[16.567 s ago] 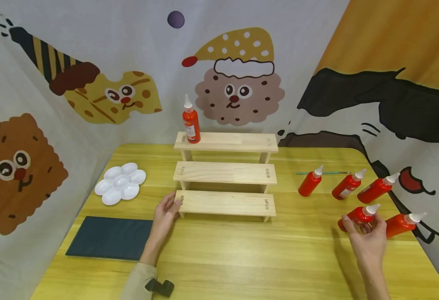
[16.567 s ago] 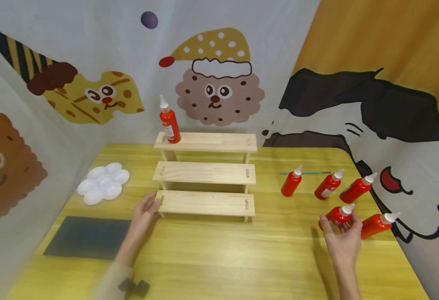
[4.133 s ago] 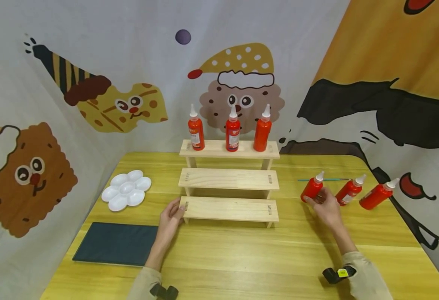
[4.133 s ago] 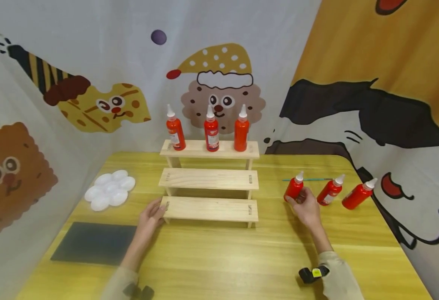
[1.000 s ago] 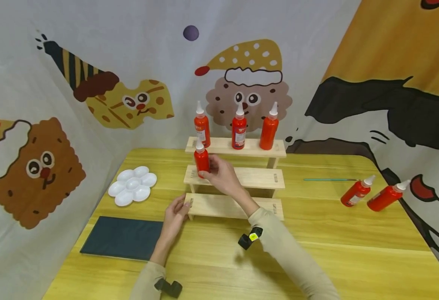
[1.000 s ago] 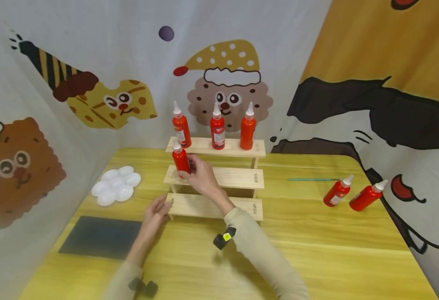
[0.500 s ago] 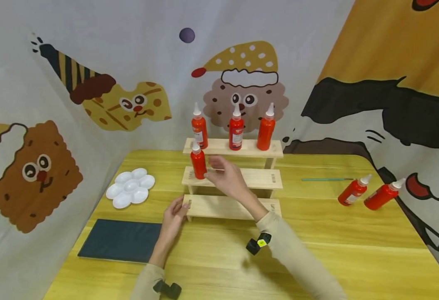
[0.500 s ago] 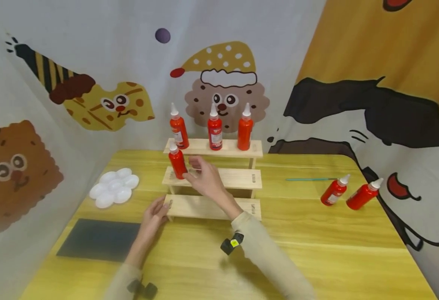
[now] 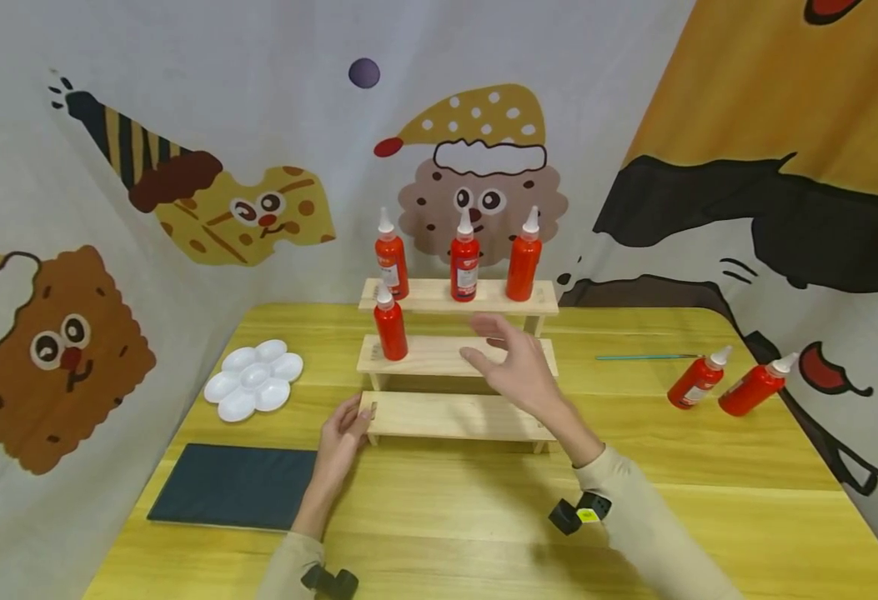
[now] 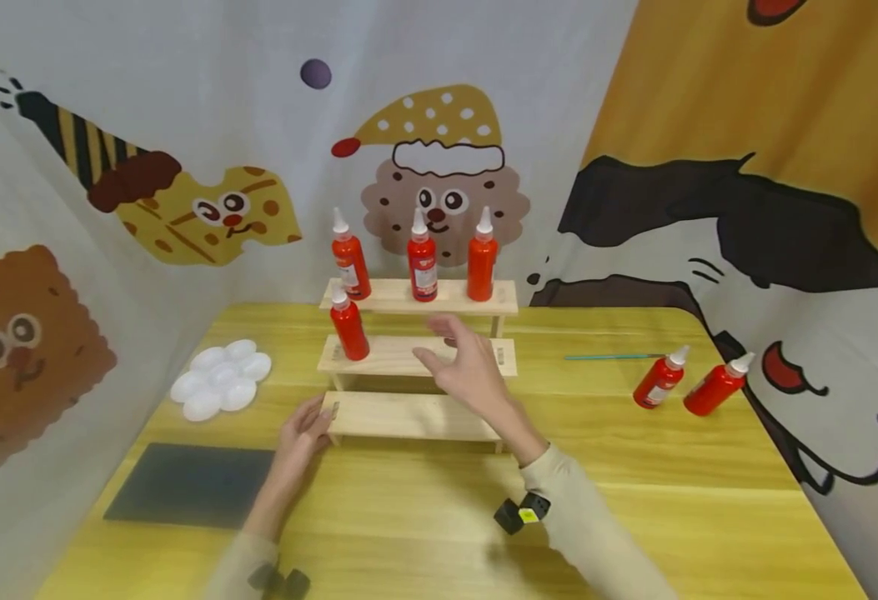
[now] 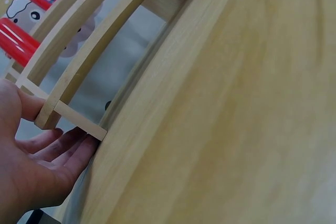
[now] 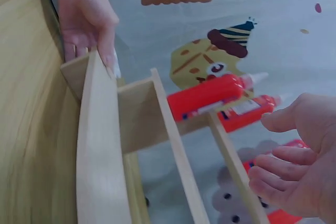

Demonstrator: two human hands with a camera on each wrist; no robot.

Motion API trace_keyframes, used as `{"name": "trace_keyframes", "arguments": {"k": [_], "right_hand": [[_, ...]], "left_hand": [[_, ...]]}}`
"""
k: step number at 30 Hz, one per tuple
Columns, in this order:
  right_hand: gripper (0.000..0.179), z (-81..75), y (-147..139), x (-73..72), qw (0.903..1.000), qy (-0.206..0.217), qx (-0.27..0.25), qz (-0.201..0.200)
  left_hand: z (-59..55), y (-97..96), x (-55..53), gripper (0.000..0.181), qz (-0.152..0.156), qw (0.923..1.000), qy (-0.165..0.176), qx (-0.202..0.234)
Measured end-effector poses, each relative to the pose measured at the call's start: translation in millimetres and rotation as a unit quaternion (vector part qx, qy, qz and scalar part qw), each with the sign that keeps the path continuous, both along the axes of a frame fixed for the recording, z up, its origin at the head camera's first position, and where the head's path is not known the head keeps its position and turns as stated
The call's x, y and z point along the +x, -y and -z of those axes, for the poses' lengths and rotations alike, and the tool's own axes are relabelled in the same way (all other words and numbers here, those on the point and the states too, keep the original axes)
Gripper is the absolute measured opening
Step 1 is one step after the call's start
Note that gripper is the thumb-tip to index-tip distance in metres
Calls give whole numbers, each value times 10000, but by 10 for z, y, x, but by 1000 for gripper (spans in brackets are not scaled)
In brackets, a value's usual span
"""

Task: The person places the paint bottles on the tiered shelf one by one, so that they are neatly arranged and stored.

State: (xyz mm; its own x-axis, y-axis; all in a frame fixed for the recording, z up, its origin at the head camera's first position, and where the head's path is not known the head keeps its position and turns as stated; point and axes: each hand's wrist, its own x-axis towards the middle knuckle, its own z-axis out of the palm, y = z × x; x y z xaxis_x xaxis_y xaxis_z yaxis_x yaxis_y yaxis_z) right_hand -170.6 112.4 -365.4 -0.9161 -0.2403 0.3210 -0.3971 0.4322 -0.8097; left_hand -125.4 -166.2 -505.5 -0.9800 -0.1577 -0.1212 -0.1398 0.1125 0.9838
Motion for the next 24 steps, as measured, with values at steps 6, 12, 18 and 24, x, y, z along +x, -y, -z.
{"name": "trace_keyframes", "arguments": {"k": [6, 12, 18, 24], "right_hand": [[44, -92, -304, 106, 9992, -62, 17, 387], [43, -117, -630, 191, 9959, -317, 20, 848], [48, -134, -981, 276, 9848, -591, 61, 1632], [58, -149, -1343, 326, 9683, -428, 215, 2453]], "left_hand": [[-7, -2, 3, 53, -4, 10000, 4, -42], [-17, -7, 14, 51, -7, 10000, 0, 33], [-18, -10, 7, 51, -1, 10000, -10, 52], [-9, -11, 3, 51, -2, 10000, -24, 6]]}}
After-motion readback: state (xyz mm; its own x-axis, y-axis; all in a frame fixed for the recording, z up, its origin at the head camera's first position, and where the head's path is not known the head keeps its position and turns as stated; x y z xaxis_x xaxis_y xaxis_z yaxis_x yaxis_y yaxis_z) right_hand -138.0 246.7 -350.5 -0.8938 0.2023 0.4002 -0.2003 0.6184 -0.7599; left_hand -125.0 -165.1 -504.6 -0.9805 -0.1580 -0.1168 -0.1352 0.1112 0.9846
